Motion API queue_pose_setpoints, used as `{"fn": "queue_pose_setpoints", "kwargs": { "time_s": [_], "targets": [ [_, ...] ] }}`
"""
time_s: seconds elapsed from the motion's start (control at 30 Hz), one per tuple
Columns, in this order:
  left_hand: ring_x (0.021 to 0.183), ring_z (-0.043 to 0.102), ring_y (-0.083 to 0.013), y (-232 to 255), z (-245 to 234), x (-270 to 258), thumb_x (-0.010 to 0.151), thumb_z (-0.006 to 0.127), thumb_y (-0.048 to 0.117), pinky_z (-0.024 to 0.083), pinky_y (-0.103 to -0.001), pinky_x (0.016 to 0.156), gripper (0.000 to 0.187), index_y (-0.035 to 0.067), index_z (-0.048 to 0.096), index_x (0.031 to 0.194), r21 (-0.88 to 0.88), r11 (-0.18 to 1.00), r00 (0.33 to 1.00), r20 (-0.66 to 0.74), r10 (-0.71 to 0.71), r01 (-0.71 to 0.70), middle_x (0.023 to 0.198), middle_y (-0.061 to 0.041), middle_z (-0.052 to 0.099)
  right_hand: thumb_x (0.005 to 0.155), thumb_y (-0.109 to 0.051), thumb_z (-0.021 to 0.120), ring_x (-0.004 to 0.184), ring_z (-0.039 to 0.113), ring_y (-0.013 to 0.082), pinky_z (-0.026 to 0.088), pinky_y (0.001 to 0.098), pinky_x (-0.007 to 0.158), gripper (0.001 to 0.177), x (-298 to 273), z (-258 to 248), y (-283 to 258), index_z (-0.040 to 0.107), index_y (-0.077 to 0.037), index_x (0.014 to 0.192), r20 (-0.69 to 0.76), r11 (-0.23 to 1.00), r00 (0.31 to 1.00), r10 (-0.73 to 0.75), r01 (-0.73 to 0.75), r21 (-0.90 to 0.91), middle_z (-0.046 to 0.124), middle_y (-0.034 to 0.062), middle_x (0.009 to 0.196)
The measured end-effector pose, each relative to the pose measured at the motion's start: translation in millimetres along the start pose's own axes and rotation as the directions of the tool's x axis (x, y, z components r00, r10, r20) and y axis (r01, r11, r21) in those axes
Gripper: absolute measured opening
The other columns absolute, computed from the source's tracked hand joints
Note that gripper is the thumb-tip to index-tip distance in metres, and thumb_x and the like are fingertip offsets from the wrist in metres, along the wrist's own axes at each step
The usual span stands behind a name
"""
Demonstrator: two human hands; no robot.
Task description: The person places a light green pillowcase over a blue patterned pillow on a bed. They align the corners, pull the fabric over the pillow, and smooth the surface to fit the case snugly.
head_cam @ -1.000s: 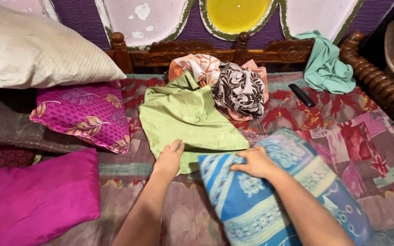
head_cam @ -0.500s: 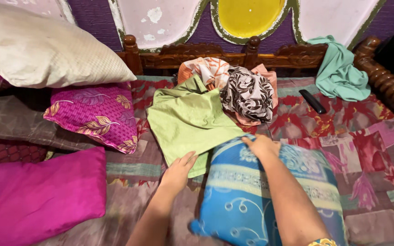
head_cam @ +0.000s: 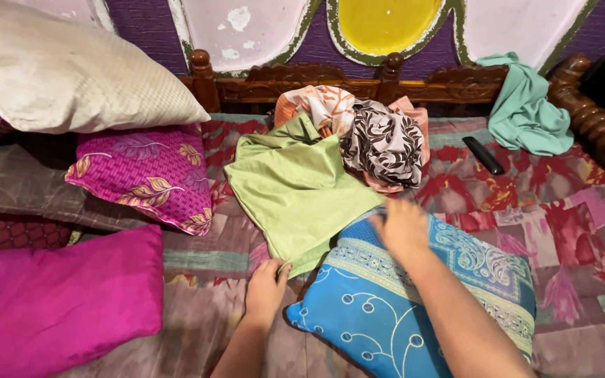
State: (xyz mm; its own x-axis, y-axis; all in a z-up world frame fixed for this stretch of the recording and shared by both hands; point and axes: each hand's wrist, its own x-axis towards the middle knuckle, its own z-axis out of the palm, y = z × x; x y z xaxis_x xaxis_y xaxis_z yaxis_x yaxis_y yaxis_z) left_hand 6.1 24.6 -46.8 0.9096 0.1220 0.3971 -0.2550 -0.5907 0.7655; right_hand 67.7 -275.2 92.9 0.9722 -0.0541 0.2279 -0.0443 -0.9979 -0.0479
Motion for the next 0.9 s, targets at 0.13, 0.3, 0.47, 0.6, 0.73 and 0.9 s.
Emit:
{"fn": "queue_pose_setpoints", "kwargs": {
  "time_s": [0.13, 0.3, 0.47, 0.6, 0.73, 0.9],
  "targets": [
    [0.093, 0.067, -0.0371, 1, -2, 0, 0.093, 0.068, 0.027, 0.053, -0.044, 0.079, 0.022, 0.006, 0.072, 0.101, 0.016, 1.0, 1.0, -0.009, -0.002, 0.002, 0.099, -0.015, 0.071, 0.072, -0.073, 0.078, 0.147, 0.026, 0.0561, 0.024, 0.073, 0.107, 0.101, -103, -47, -54, 0.046, -0.017, 0.15, 0.309, 0.827, 0.771, -0.557, 0.548, 0.125, 0.033, 0.0228, 0.158],
    [0.084, 0.072, -0.0321, -8, 2, -1, 0.095, 0.066, 0.027, 0.057, -0.04, 0.074, 0.025, 0.004, 0.069, 0.105, -0.1, 0.992, 0.995, -0.056, -0.077, 0.071, 0.097, -0.016, 0.073, 0.079, -0.037, 0.067, 0.137, 0.024, 0.0683, 0.023, 0.0902, 0.092, 0.066, -182, -33, -73, 0.05, -0.033, 0.142, 0.045, 0.566, 0.571, -0.82, 0.82, -0.086, 0.022, 0.0335, 0.159],
    [0.08, 0.076, -0.0266, -15, 8, -7, 0.097, 0.065, 0.024, 0.059, -0.037, 0.07, 0.022, 0.005, 0.068, 0.107, -0.235, 0.967, 0.99, -0.072, -0.12, 0.1, 0.094, -0.014, 0.075, 0.09, -0.017, 0.056, 0.14, 0.029, 0.0619, 0.031, 0.0707, 0.103, 0.054, -160, -25, -71, 0.053, -0.029, 0.143, 0.289, 0.637, 0.598, -0.747, 0.769, 0.054, 0.021, 0.0303, 0.162],
    [0.084, 0.075, -0.0256, -14, 19, -17, 0.096, 0.066, 0.019, 0.058, -0.036, 0.071, 0.021, 0.005, 0.069, 0.111, -0.251, 0.968, 0.99, -0.139, -0.036, 0.0, 0.097, -0.015, 0.074, 0.085, -0.01, 0.058, 0.137, 0.039, 0.0517, 0.039, 0.0603, 0.104, 0.058, -128, -28, -91, 0.057, -0.027, 0.14, 0.208, 0.759, 0.736, -0.644, 0.649, 0.055, 0.028, 0.0223, 0.161],
    [0.083, 0.074, -0.0255, -12, 17, -17, 0.094, 0.068, 0.016, 0.058, -0.034, 0.069, 0.02, 0.007, 0.071, 0.111, -0.214, 0.976, 0.978, -0.189, -0.088, 0.046, 0.097, -0.014, 0.075, 0.084, -0.007, 0.059, 0.135, 0.044, 0.0479, 0.04, 0.0557, 0.105, 0.06, -115, -22, -111, 0.056, -0.024, 0.142, 0.196, 0.818, 0.797, -0.572, 0.571, 0.068, 0.034, 0.0187, 0.158],
    [0.078, 0.076, -0.0212, -5, 14, -19, 0.096, 0.067, 0.018, 0.058, -0.032, 0.068, 0.019, 0.004, 0.07, 0.11, -0.267, 0.962, 0.985, -0.139, -0.101, 0.061, 0.094, -0.013, 0.074, 0.089, -0.012, 0.059, 0.13, 0.048, 0.0481, 0.042, 0.0547, 0.104, 0.054, -109, -2, -120, 0.055, -0.016, 0.143, 0.154, 0.833, 0.821, -0.55, 0.553, 0.021, 0.04, 0.0199, 0.155]
  ]
}}
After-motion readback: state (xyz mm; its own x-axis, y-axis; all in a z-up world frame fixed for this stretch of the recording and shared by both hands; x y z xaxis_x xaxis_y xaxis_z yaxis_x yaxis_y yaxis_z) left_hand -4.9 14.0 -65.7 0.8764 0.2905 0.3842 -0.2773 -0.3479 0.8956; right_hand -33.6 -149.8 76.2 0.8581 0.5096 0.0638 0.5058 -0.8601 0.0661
